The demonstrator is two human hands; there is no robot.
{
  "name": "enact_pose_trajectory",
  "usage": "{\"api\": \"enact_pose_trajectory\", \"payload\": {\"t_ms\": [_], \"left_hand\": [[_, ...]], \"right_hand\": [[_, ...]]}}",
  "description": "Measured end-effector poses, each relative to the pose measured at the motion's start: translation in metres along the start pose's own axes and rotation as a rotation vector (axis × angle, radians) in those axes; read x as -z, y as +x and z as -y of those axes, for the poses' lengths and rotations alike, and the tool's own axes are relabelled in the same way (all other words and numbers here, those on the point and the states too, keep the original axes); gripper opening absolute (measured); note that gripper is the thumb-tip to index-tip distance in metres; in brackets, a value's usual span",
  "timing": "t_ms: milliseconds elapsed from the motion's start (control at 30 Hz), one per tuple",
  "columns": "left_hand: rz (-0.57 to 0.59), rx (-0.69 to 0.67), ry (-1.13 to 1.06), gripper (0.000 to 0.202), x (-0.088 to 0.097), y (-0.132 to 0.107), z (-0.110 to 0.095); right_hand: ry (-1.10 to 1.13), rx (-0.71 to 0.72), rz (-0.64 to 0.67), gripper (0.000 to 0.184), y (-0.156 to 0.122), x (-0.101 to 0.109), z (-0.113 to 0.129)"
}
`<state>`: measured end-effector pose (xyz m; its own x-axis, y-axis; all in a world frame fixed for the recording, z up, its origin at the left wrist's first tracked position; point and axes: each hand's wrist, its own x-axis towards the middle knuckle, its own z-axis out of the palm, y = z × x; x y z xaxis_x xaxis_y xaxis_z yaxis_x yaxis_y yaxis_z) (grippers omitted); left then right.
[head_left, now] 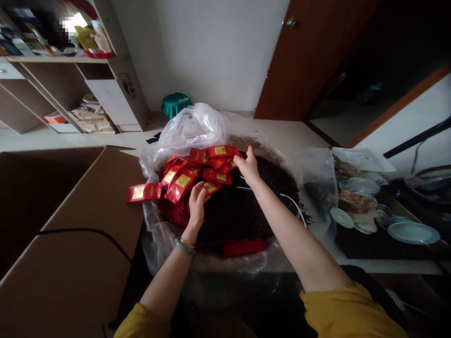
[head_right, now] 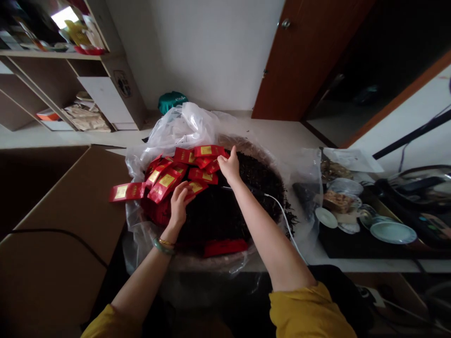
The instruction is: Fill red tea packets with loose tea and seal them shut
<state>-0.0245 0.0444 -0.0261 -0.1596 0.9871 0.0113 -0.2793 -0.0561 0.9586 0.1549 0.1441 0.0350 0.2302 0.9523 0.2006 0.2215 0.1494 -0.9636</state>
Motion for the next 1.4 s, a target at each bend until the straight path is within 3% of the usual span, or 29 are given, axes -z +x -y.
{"api": "enact_pose_trajectory", "payload": {"t_ms": [67, 100, 167, 233, 300, 367, 467, 567, 667, 733, 833, 900, 1000, 1133, 1300, 1400], "left_hand": [[0.009, 0.019, -0.006, 0.043, 0.000, 0.001, -0.001], [0.012, 0.026, -0.011, 0.042, 0.000, 0.001, -0.001], [0.018, 0.032, -0.028, 0.040, -0.001, 0.001, -0.002], [0.018, 0.032, -0.050, 0.038, -0.001, 0.001, -0.003], [0.019, 0.041, -0.060, 0.037, 0.000, 0.001, -0.003], [0.026, 0.046, -0.058, 0.037, 0.000, 0.001, -0.003], [0.049, 0.047, -0.083, 0.037, 0.003, 0.002, -0.005], [0.134, 0.129, -0.188, 0.045, 0.005, 0.005, -0.010], [0.325, 0.269, -0.248, 0.063, 0.004, 0.004, -0.014], [0.457, 0.299, -0.174, 0.062, 0.002, 0.001, -0.014], [0.504, 0.216, 0.050, 0.047, -0.002, -0.005, -0.009], [0.469, 0.155, 0.136, 0.042, -0.003, -0.006, -0.004], [0.445, 0.089, 0.171, 0.039, -0.003, -0.005, 0.000], [0.463, 0.051, 0.199, 0.038, -0.002, -0.003, 0.000], [0.465, -0.070, 0.354, 0.030, -0.001, -0.003, 0.005], [0.453, -0.165, 0.465, 0.024, 0.001, -0.002, 0.010]], "right_hand": [[-0.046, 0.054, -0.024, 0.045, -0.024, 0.010, 0.005], [-0.084, 0.076, 0.091, 0.039, -0.039, 0.014, 0.008], [-0.220, 0.095, 0.487, 0.023, -0.076, 0.018, 0.013], [-0.363, 0.128, 0.896, 0.020, -0.113, 0.014, 0.014], [-0.473, 0.201, 1.076, 0.025, -0.143, 0.004, 0.012], [-0.534, 0.256, 1.098, 0.017, -0.160, -0.007, 0.008], [-0.546, 0.249, 1.022, 0.012, -0.161, -0.014, 0.004], [-0.418, 0.140, 0.756, 0.009, -0.145, -0.003, 0.004], [-0.208, -0.023, 0.443, 0.020, -0.132, 0.013, 0.000], [-0.091, -0.066, 0.334, 0.033, -0.128, 0.017, -0.005], [-0.157, 0.048, 0.206, 0.064, -0.127, 0.014, -0.012], [-0.352, 0.223, 0.126, 0.070, -0.127, 0.011, -0.013], [-0.627, 0.478, 0.106, 0.054, -0.126, 0.010, -0.007], [-0.814, 0.673, 0.113, 0.037, -0.129, 0.009, 0.001], [-0.863, 0.723, 0.046, 0.020, -0.129, 0.008, 0.004], [-0.852, 0.757, 0.117, 0.024, -0.123, 0.010, 0.005]]}}
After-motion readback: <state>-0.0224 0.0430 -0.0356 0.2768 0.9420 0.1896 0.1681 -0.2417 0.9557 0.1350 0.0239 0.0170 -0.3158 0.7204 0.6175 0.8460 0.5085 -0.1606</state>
